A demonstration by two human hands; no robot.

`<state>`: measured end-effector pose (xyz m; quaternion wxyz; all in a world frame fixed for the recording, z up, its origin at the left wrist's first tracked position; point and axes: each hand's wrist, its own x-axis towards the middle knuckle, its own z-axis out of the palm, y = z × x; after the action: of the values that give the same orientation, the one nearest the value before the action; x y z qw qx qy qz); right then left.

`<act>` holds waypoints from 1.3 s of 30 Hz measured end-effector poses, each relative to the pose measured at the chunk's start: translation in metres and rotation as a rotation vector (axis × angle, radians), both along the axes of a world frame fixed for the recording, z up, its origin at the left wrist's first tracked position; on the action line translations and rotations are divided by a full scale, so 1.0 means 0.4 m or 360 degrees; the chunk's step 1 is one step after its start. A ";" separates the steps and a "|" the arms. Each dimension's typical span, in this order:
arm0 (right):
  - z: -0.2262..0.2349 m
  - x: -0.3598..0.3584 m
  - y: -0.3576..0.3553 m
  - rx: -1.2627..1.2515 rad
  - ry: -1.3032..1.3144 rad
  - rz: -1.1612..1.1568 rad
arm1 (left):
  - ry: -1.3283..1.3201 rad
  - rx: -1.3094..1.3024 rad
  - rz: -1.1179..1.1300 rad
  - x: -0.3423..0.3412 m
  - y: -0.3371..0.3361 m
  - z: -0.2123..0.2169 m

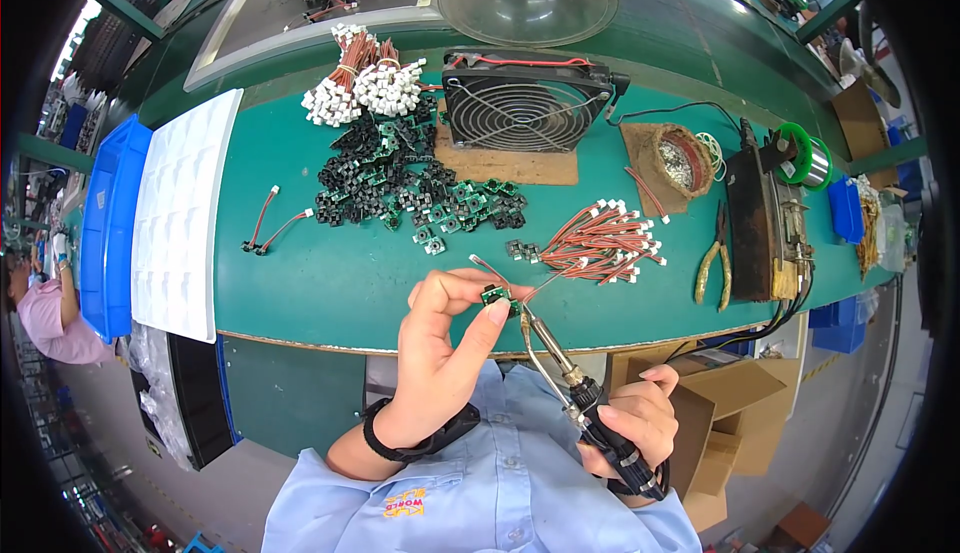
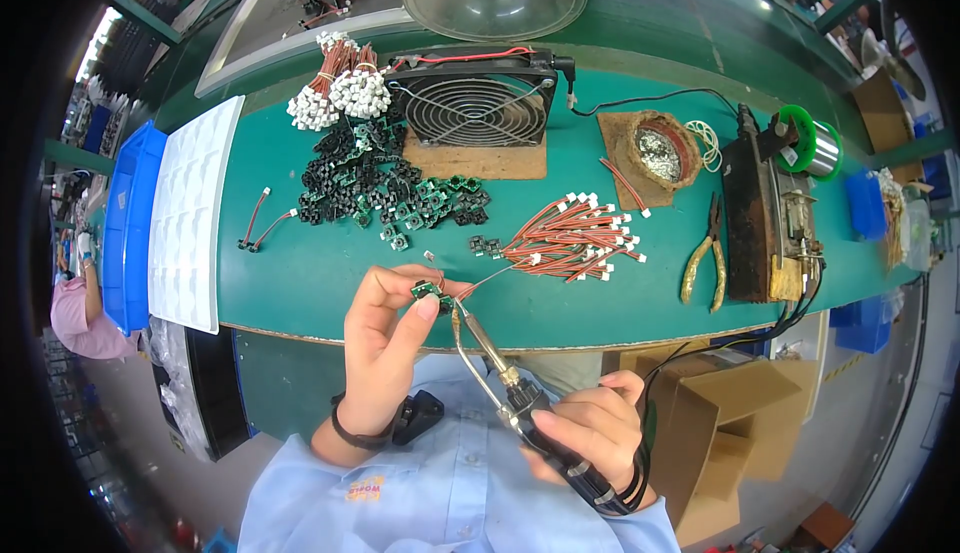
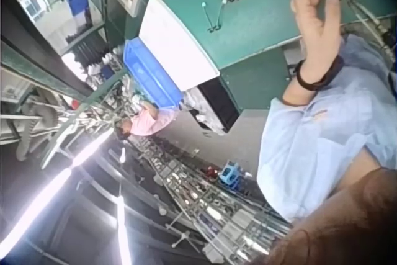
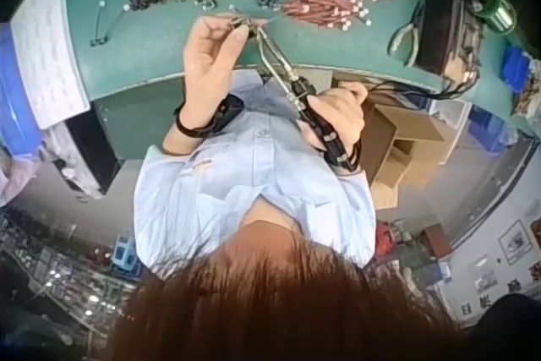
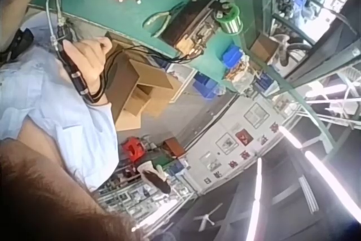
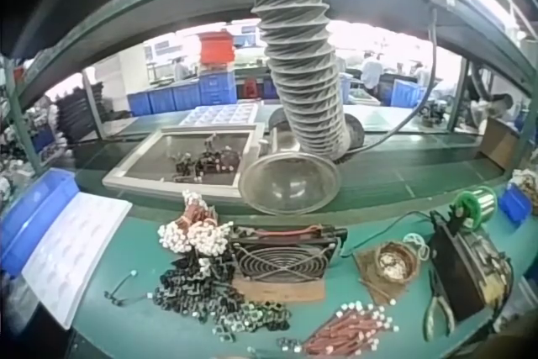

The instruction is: The person solders wires to circuit boards using a soldering iron, trims the excess wire with pliers, and places the completed assemblies into a tray. After clearing the workspace, the person cleans the tip of the soldering iron using a wire sponge.

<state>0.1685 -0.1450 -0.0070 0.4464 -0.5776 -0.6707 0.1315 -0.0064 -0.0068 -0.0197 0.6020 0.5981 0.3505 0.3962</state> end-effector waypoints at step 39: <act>-0.111 0.033 0.003 0.0027 0.0843 -0.0647 | -0.0054 -0.0136 0.0082 -0.174 0.052 0.024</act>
<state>0.1818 -0.1439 -0.0514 0.6271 -0.6416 -0.4035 0.1796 -0.0758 0.0141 -0.0103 0.6225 0.5558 0.3723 0.4062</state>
